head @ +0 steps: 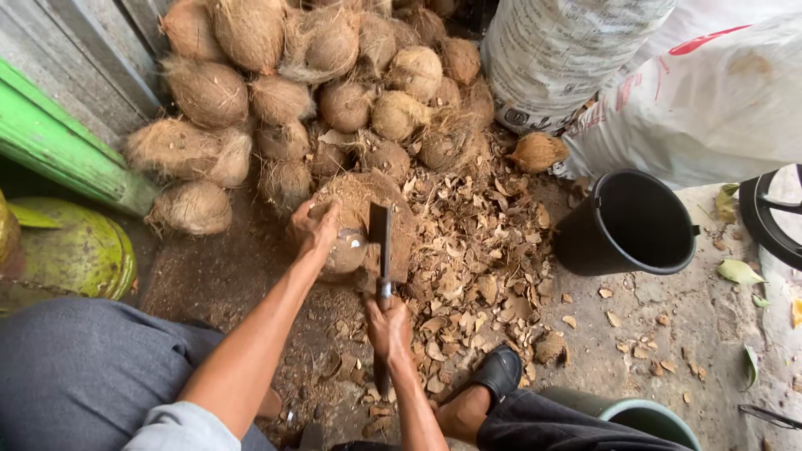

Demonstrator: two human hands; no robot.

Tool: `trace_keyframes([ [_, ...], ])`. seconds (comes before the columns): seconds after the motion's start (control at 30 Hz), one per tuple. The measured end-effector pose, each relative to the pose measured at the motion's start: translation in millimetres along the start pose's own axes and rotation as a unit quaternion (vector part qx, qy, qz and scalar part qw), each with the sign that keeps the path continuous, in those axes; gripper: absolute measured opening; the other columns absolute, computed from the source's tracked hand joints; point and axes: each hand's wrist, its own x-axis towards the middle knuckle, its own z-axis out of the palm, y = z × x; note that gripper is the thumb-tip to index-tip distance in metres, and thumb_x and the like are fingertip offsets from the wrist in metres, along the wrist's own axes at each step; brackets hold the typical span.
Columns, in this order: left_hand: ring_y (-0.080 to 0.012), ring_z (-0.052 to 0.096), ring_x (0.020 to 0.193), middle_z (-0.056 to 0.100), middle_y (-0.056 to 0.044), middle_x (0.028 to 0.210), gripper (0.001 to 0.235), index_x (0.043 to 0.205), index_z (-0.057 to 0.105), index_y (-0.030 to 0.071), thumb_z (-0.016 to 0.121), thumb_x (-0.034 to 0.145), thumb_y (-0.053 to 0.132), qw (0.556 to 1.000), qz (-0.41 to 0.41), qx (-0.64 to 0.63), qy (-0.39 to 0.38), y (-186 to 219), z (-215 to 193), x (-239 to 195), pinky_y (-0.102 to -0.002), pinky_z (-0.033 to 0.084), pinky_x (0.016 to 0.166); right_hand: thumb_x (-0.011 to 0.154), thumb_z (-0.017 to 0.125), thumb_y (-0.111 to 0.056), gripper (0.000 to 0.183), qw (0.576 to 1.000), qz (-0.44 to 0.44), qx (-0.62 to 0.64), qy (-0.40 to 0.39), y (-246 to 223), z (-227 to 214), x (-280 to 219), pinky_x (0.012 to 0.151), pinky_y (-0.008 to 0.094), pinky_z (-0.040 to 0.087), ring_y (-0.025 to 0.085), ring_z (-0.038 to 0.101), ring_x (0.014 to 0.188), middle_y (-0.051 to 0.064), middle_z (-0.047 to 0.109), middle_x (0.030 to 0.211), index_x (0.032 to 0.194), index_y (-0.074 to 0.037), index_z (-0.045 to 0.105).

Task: The person sits on the ground and uses a curved blade to peel the husk off a coconut. They hold the coconut with one hand and repeatedly strike and scrape the husk with the blade, rotating the coconut to remove the outer layer. Shells and husk fragments accumulate on the floor.

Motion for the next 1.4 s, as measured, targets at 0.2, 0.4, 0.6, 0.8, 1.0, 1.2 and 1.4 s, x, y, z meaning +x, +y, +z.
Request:
trace_keyframes([
  [0.2,-0.0175,0.059,0.070,0.072,-0.017,0.102,0.054,0.130,0.064,0.007,0.067,0.093,0.047,0.996,-0.046,-0.060,-0.038,-4,-2,-3,-0.040,0.054,0.065,0.101,0.064,-0.020,0.032,0.960,-0.212,0.173,0.053,14,-13,22,0.030,0.028,0.035,0.010,0.043,0.038,0.002,0.053,0.054,0.072,-0.010,0.055],
  [0.4,-0.0210,0.060,0.077,0.063,-0.008,0.097,0.064,0.133,0.053,0.005,0.069,0.092,0.051,0.999,-0.014,-0.038,-0.013,-4,0,-4,-0.045,0.054,0.066,0.095,0.062,-0.020,0.024,1.000,-0.022,-0.021,0.000,35,8,15,0.033,0.027,0.039,0.008,0.044,0.040,-0.003,0.057,0.057,0.073,-0.011,0.058],
  [0.6,-0.0324,0.061,0.113,0.064,-0.019,0.126,0.065,0.132,0.064,0.004,0.071,0.087,0.052,0.997,0.058,-0.010,0.044,-35,4,-10,-0.052,0.049,0.096,0.101,0.064,-0.029,0.042,0.978,-0.168,0.099,0.073,47,-4,13,0.033,0.027,0.039,0.010,0.043,0.038,0.002,0.050,0.053,0.068,-0.008,0.051],
  [0.8,-0.0354,0.048,0.129,0.044,-0.021,0.144,0.077,0.142,0.046,0.003,0.072,0.088,0.052,0.997,-0.019,-0.076,-0.002,-6,0,-8,-0.057,0.040,0.106,0.094,0.062,-0.031,0.023,0.998,-0.013,-0.055,-0.027,47,11,12,0.032,0.025,0.037,0.007,0.044,0.038,-0.004,0.055,0.055,0.078,-0.015,0.059],
  [1.0,-0.0323,0.058,0.106,0.050,-0.023,0.130,0.070,0.143,0.046,0.000,0.071,0.091,0.038,0.997,-0.024,-0.075,0.000,-9,-2,-12,-0.055,0.051,0.089,0.097,0.068,-0.036,0.040,0.977,-0.127,0.166,0.049,39,-2,28,0.032,0.026,0.036,0.007,0.041,0.036,-0.002,0.050,0.052,0.067,-0.013,0.053],
  [1.2,-0.0211,0.060,0.072,0.069,-0.015,0.096,0.046,0.108,0.072,0.003,0.068,0.095,0.046,0.995,0.020,-0.096,0.008,-12,7,9,-0.045,0.055,0.073,0.095,0.067,-0.029,0.031,0.999,-0.001,-0.035,-0.010,45,24,20,0.035,0.024,0.035,0.006,0.043,0.040,-0.004,0.050,0.054,0.068,-0.017,0.056],
  [1.4,-0.0187,0.058,0.074,0.058,-0.010,0.095,0.039,0.098,0.066,0.008,0.071,0.091,0.045,0.996,0.007,-0.079,0.046,-27,5,10,-0.043,0.055,0.065,0.096,0.062,-0.021,0.029,0.984,-0.119,0.131,0.014,32,18,19,0.032,0.026,0.035,0.009,0.040,0.037,-0.001,0.052,0.052,0.069,-0.013,0.057],
])
